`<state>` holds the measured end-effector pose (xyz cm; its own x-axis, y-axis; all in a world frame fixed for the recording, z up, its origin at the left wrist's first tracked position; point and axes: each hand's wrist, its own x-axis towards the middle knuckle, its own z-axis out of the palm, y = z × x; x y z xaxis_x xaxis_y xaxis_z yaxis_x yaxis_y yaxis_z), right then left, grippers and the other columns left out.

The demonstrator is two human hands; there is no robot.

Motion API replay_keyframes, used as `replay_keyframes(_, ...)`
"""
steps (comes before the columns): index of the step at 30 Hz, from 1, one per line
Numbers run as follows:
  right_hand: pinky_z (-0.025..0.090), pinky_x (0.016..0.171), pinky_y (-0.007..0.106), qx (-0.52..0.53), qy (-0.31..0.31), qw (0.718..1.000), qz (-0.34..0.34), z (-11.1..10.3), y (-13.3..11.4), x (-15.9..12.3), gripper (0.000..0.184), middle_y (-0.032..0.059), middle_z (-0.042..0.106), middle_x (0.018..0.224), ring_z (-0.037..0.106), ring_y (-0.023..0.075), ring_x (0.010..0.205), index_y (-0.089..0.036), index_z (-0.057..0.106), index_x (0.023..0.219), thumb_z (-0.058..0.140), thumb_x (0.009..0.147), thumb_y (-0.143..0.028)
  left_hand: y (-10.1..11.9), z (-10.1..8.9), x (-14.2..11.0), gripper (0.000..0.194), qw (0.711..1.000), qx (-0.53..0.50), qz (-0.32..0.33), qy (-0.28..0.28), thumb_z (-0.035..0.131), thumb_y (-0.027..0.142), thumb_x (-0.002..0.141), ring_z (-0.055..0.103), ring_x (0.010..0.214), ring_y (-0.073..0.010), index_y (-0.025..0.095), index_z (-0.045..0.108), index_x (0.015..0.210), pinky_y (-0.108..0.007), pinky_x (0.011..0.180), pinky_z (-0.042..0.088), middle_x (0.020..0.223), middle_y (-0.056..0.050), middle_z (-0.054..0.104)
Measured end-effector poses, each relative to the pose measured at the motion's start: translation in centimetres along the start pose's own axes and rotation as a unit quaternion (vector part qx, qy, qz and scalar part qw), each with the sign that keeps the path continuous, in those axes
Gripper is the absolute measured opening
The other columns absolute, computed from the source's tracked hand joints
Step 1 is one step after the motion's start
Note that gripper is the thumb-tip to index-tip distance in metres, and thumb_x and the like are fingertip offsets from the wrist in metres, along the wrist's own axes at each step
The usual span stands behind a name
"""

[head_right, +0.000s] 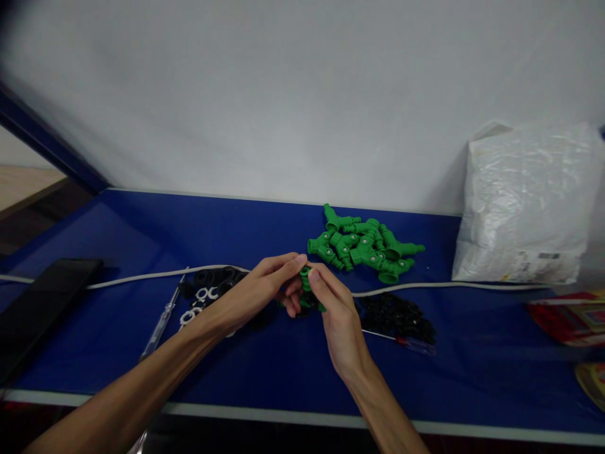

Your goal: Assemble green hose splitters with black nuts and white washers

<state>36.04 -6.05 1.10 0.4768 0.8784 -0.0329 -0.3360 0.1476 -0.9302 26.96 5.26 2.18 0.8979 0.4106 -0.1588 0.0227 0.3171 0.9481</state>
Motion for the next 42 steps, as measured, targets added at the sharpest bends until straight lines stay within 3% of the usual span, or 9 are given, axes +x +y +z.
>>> replay_keyframes(9, 0.045, 0.063, 0.030, -0.012, 0.001, 1.000, -0.024, -0.1, 0.1, 0.1, 0.030, 0.0017, 0.064, 0.078, 0.056, 0.0162, 0.069, -0.021, 0.072, 0.084, 0.060, 0.100, -0.042, -0.4, 0.7, 0.3, 0.052, 0.999, 0.031, 0.037, 0.016, 0.057, 0.066, 0.092, 0.055, 0.052, -0.0082, 0.018, 0.051, 0.073, -0.019, 0.049, 0.050, 0.063, 0.005, 0.048)
replay_keyframes(18, 0.048, 0.082, 0.032, -0.003, 0.050, 0.998, -0.031, -1.7, 1.4, 0.2, 0.026, 0.0021, 0.072, 0.090, 0.062, 0.0203, 0.088, -0.022, 0.077, 0.088, 0.077, 0.087, -0.048, -0.7, 2.5, 0.5, 0.050, 0.991, 0.067, 0.042, 0.110, 0.055, 0.068, 0.089, 0.044, 0.043, -0.0064, 0.020, 0.050, 0.075, -0.018, 0.041, 0.034, 0.057, 0.009, 0.043)
replay_keyframes(24, 0.051, 0.078, 0.034, 0.033, 0.019, 0.999, -0.024, -0.7, 1.1, 0.7, 0.036, 0.0035, 0.072, 0.087, 0.065, 0.0221, 0.084, -0.021, 0.077, 0.092, 0.075, 0.085, -0.056, -0.5, 1.4, 0.3, 0.057, 0.990, 0.095, 0.057, 0.086, 0.052, 0.072, 0.089, 0.038, 0.042, -0.0064, 0.018, 0.053, 0.069, -0.019, 0.041, 0.028, 0.053, 0.007, 0.044)
replay_keyframes(27, 0.053, 0.076, 0.034, 0.056, 0.016, 0.998, -0.015, -0.3, 1.0, 0.4, 0.040, 0.0039, 0.073, 0.088, 0.066, 0.0220, 0.082, -0.022, 0.077, 0.096, 0.076, 0.083, -0.060, -0.2, 0.7, -0.7, 0.055, 0.980, 0.141, 0.079, 0.115, 0.056, 0.068, 0.089, 0.042, 0.043, -0.0079, 0.015, 0.070, 0.096, -0.021, 0.041, 0.031, 0.063, 0.005, 0.053)
replay_keyframes(29, 0.053, 0.075, 0.033, 0.065, 0.028, 0.997, -0.012, -0.3, 1.0, -0.2, 0.039, 0.0033, 0.073, 0.089, 0.067, 0.0215, 0.083, -0.023, 0.077, 0.100, 0.076, 0.084, -0.059, 0.3, 0.6, -1.8, 0.052, 0.959, 0.210, 0.112, 0.156, 0.052, 0.062, 0.094, 0.049, 0.049, -0.0098, 0.017, 0.074, 0.108, -0.024, 0.048, 0.039, 0.078, 0.000, 0.064)
replay_keyframes(32, 0.054, 0.076, 0.031, 0.076, 0.053, 0.996, -0.012, -0.3, 1.2, -1.3, 0.037, 0.0020, 0.074, 0.093, 0.067, 0.0203, 0.085, -0.026, 0.076, 0.103, 0.078, 0.084, -0.057, 1.6, 1.0, -3.4, 0.037, 0.921, 0.318, 0.161, 0.154, 0.061, 0.051, 0.093, 0.064, 0.077, -0.0166, 0.021, 0.080, 0.103, -0.027, 0.071, 0.049, 0.092, -0.005, 0.070)
replay_keyframes(35, 0.054, 0.078, 0.031, 0.088, 0.072, 0.993, -0.008, 0.0, 1.3, -2.5, 0.039, 0.0023, 0.075, 0.102, 0.068, 0.0209, 0.092, -0.027, 0.075, 0.104, 0.077, 0.083, -0.060, 2.7, 1.8, -4.2, 0.030, 0.921, 0.337, 0.151, 0.126, 0.072, 0.047, 0.086, 0.066, 0.083, -0.0182, 0.021, 0.081, 0.096, -0.027, 0.075, 0.049, 0.091, -0.004, 0.071)
replay_keyframes(38, 0.054, 0.073, 0.030, 0.094, 0.080, 0.992, 0.002, 0.3, 1.3, -3.7, 0.049, 0.0036, 0.076, 0.107, 0.068, 0.0209, 0.091, -0.027, 0.074, 0.110, 0.083, 0.075, -0.061, 3.0, 2.7, -4.7, 0.027, 0.917, 0.325, 0.145, 0.181, 0.071, 0.045, 0.086, 0.065, 0.078, -0.0171, 0.020, 0.078, 0.092, -0.028, 0.075, 0.049, 0.089, -0.003, 0.071)
replay_keyframes(42, 0.052, 0.065, 0.025, 0.086, 0.096, 0.991, 0.024, 0.0, 1.7, -5.0, 0.057, 0.0037, 0.078, 0.100, 0.067, 0.0180, 0.081, -0.027, 0.073, 0.113, 0.096, 0.063, -0.041, 1.7, 3.3, -6.9, 0.026, 0.896, 0.328, 0.144, 0.262, 0.066, 0.042, 0.091, 0.064, 0.079, -0.0175, 0.019, 0.076, 0.095, -0.029, 0.077, 0.050, 0.092, -0.004, 0.071)
